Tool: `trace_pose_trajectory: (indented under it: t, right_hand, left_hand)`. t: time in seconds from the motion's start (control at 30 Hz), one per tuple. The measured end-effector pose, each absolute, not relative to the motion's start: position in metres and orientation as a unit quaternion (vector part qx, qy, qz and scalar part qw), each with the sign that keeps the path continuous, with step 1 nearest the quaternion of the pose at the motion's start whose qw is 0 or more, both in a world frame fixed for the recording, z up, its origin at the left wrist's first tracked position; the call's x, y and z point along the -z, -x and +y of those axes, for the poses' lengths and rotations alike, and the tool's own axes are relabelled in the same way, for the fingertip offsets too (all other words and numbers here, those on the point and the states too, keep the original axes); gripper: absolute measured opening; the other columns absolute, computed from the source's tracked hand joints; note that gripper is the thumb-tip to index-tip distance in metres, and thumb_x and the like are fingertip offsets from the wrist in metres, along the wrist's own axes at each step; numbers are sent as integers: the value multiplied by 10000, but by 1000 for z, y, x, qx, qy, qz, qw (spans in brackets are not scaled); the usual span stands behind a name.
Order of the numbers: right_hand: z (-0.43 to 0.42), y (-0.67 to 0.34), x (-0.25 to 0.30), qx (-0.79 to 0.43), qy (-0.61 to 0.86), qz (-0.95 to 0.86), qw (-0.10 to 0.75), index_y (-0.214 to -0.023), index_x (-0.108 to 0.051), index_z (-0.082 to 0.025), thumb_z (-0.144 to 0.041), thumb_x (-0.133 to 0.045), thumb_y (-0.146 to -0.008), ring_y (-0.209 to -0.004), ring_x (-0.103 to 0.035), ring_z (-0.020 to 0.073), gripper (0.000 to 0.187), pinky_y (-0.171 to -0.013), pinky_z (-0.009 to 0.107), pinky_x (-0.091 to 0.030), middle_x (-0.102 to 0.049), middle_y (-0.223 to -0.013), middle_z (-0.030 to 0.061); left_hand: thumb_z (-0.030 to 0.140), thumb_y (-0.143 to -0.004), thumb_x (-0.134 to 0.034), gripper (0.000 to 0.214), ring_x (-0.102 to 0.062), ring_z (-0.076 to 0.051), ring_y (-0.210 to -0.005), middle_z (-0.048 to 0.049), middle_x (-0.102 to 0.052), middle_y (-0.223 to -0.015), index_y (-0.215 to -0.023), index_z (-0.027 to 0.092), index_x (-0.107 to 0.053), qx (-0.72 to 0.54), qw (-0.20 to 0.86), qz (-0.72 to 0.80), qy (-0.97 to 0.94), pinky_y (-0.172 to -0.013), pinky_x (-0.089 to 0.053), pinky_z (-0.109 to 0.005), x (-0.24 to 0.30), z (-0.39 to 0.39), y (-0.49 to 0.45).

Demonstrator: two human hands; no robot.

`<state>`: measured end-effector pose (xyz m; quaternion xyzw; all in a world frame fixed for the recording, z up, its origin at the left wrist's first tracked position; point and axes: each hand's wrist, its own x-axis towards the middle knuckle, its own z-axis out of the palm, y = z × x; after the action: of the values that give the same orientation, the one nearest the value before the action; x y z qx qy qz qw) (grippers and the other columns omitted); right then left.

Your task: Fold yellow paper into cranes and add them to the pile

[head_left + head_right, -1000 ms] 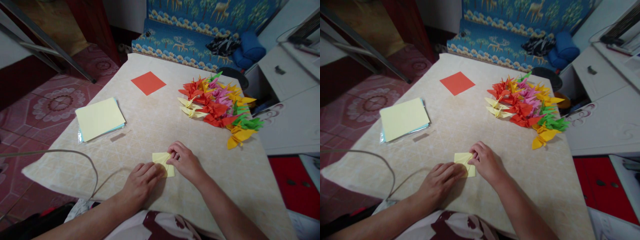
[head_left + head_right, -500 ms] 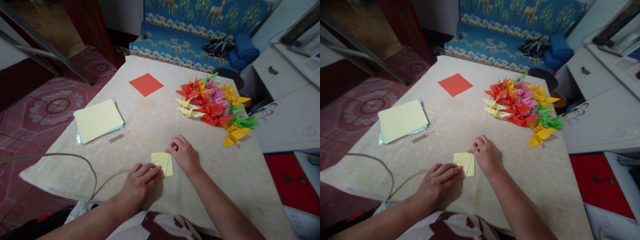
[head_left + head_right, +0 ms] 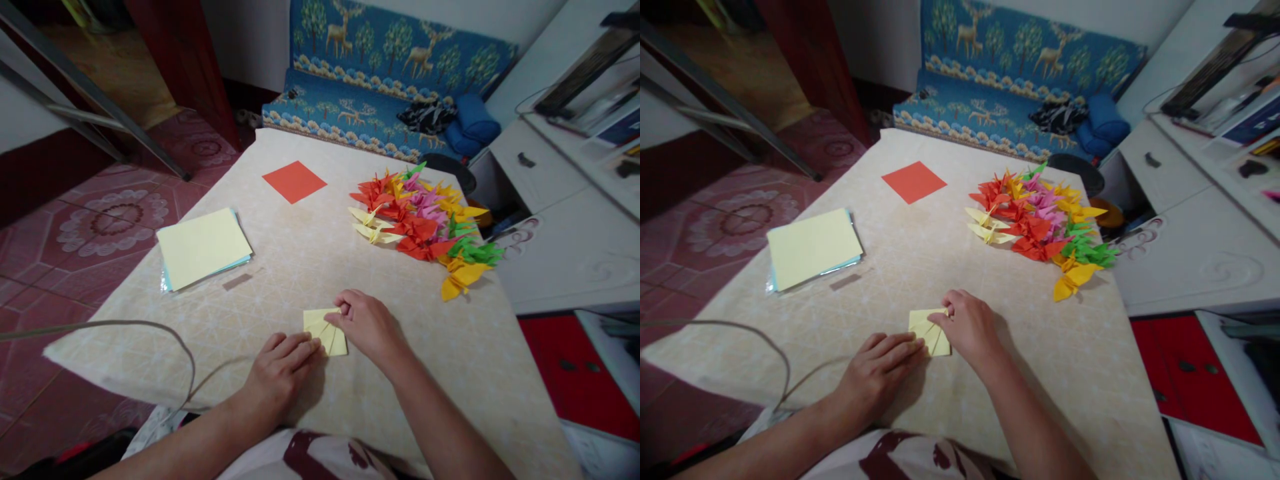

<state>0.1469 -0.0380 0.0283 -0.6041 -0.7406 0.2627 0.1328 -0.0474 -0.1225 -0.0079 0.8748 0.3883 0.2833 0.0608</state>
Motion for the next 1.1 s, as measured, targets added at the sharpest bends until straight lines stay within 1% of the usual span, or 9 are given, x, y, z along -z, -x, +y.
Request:
trace_pose_trajectory:
  t: [0.13, 0.33, 0.4, 0.53, 0.67, 0.77, 0.83, 0.93, 1.1]
  right_hand:
    - [-40, -147, -31, -284, 602, -739, 108, -735, -611, -208, -219, -748, -649, -591, -503, 108, 162, -538, 223, -300, -601, -683, -30]
    - [-42, -157, -28, -402, 552, -711, 169, -629, -573, -183, -142, -673, -650, -540, -474, 93, 111, -487, 199, -298, -541, -592, -44]
    - [-42, -159, -25, -476, 565, -634, 229, -621, -549, -182, -173, -669, -655, -485, -475, 92, 125, -452, 192, -315, -522, -529, -53]
    - [-34, -153, -22, -548, 574, -425, 435, -642, -513, -185, -333, -730, -651, -439, -509, 100, 263, -442, 204, -415, -562, -499, -45]
    - [-22, -135, -20, -559, 511, -307, 576, -628, -500, -183, -319, -787, -609, -513, -571, 102, 318, -515, 196, -476, -607, -533, -34]
    - [-16, -120, -13, -562, 476, -272, 620, -642, -516, -184, -316, -779, -635, -532, -588, 103, 295, -527, 196, -479, -623, -561, -34]
    - [-14, -115, -6, -561, 473, -270, 623, -640, -521, -184, -317, -768, -651, -532, -597, 111, 281, -526, 204, -478, -624, -561, -33]
    - [-13, -116, 3, -568, 472, -279, 614, -638, -507, -186, -315, -764, -654, -524, -599, 118, 287, -517, 209, -476, -624, -556, -35]
    - [-14, -119, 10, -574, 467, -313, 595, -665, -493, -189, -317, -743, -688, -502, -595, 116, 282, -510, 211, -482, -647, -564, -30]
  left_hand:
    - [158, -933, -452, 251, -604, -188, -1022, -44, -709, -1061, -1060, 183, -666, -290, 47, 383, -876, -804, -376, -331, 11, -121, 47]
    - [143, -910, -449, 272, -610, -200, -991, -50, -711, -1027, -1079, 203, -653, -311, 95, 375, -868, -796, -412, -345, 7, -120, 51]
    - [125, -886, -464, 299, -602, -198, -997, -64, -687, -1062, -1106, 220, -642, -344, 146, 393, -840, -818, -439, -349, 1, -116, 54]
    - [204, -856, -551, 339, -573, -208, -1074, -87, -599, -1179, -1187, 259, -600, -483, 275, 517, -651, -854, -486, -349, -9, -90, 53]
    - [348, -755, -699, 562, -616, -218, -1013, -117, -612, -1190, -1272, 200, -536, -544, 504, 519, -425, -826, -511, -337, -19, -44, 30]
    - [395, -734, -719, 517, -639, -211, -932, -133, -658, -1114, -1179, 150, -619, -545, 619, 447, -346, -758, -508, -292, -26, -17, 8]
    - [452, -753, -685, 425, -646, -185, -815, -137, -696, -987, -1009, 112, -697, -551, 657, 395, -330, -705, -496, -263, -27, -6, -3]
    - [494, -743, -678, 405, -614, -151, -672, -109, -700, -799, -817, 98, -719, -558, 665, 386, -310, -616, -465, -235, -22, 4, -11]
    - [472, -739, -690, 377, -527, -108, -543, -54, -635, -637, -717, 96, -691, -565, 631, 426, -320, -517, -394, -214, -11, 10, -14]
